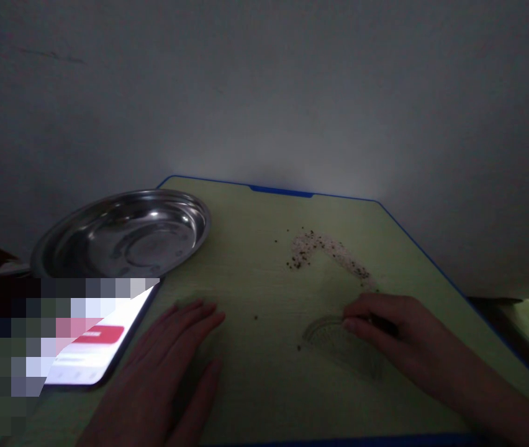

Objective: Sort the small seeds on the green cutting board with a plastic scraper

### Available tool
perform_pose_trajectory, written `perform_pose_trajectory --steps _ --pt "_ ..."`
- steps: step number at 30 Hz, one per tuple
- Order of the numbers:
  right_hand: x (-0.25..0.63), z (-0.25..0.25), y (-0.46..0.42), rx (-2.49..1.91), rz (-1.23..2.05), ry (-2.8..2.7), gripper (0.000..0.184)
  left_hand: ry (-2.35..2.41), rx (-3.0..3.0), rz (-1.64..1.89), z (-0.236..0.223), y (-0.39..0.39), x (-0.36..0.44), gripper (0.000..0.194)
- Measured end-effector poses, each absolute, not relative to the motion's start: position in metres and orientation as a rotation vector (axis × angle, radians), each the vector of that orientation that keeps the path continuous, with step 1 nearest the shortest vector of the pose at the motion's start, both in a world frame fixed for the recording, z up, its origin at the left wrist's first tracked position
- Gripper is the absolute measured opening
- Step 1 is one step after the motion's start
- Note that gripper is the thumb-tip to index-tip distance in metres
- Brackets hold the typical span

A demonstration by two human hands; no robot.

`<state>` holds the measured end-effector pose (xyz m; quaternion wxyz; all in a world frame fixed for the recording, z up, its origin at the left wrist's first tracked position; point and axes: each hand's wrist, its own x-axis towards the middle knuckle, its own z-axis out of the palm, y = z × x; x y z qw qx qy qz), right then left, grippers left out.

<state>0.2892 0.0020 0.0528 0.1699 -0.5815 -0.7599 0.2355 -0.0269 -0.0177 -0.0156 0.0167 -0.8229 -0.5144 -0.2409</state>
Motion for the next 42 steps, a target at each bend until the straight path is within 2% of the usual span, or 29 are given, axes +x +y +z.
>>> perform_pose_trajectory --steps 9,24,29,37,42 --pt "0.284 0.055 0.005 -1.534 0.796 -2.332 0.024 -1.612 -2.556 -0.77 -0.012 -0.017 -0.023 0.049" --pt "0.272 0.059 -0.027 -1.353 0.826 -2.393 0.014 -1.603 -2.538 -0.785 -0.004 -0.017 -0.017 0.044" --pt "0.276 0.06 -0.024 -1.47 0.768 -2.287 0.021 -1.576 -2.528 -0.788 -0.001 -0.019 -0.016 0.041" --pt "0.25 0.042 -0.011 -1.692 0.645 -2.158 0.019 -1.505 -2.511 -0.777 -0.015 -0.014 -0.025 0.047" --pt "0.269 0.043 0.012 -1.788 0.46 -2.202 0.02 -1.461 -2.508 -0.787 -0.02 -0.009 -0.031 0.048"
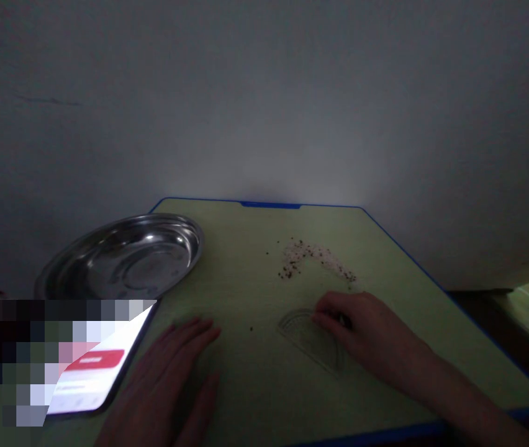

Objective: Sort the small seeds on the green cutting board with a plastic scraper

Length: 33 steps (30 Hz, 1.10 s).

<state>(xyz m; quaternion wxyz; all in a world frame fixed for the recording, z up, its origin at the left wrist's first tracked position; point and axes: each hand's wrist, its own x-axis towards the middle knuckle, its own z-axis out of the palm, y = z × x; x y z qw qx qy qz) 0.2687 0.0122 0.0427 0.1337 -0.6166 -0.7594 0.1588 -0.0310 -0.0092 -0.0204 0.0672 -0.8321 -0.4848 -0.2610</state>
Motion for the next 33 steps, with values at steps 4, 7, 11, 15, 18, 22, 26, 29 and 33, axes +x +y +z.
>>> perform_pose_trajectory --steps 4,7,11,15,18,22,26,29,33 --pt "0.296 0.05 0.028 -1.82 0.361 -2.216 0.02 -1.418 -2.492 -0.821 -0.021 -0.008 -0.033 0.048" --pt "0.299 0.057 0.034 -1.749 0.378 -2.197 0.021 -1.421 -2.469 -0.843 -0.019 -0.008 -0.032 0.046" --pt "0.272 0.067 0.037 -1.589 0.384 -2.276 0.019 -1.453 -2.465 -0.875 -0.012 -0.01 -0.027 0.044" --pt "0.23 0.075 0.035 -1.347 0.208 -2.518 0.016 -1.541 -2.48 -0.89 -0.004 -0.012 -0.023 0.043" --pt "0.209 0.073 0.031 -1.169 -0.046 -2.633 0.012 -1.609 -2.47 -0.918 -0.002 -0.015 -0.021 0.043" --pt "0.202 0.059 0.024 -1.019 -0.254 -2.713 0.014 -1.695 -2.482 -0.918 -0.002 -0.017 -0.019 0.042" --pt "0.212 0.047 0.006 -0.947 -0.267 -2.701 0.014 -1.687 -2.496 -0.929 -0.003 -0.017 -0.016 0.041" --pt "0.224 0.045 -0.014 -0.902 -0.255 -2.686 0.017 -1.699 -2.492 -0.937 -0.002 -0.018 -0.014 0.04" --pt "0.241 0.047 -0.038 -0.946 -0.225 -2.703 0.025 -1.689 -2.507 -0.956 0.001 -0.019 -0.013 0.04"
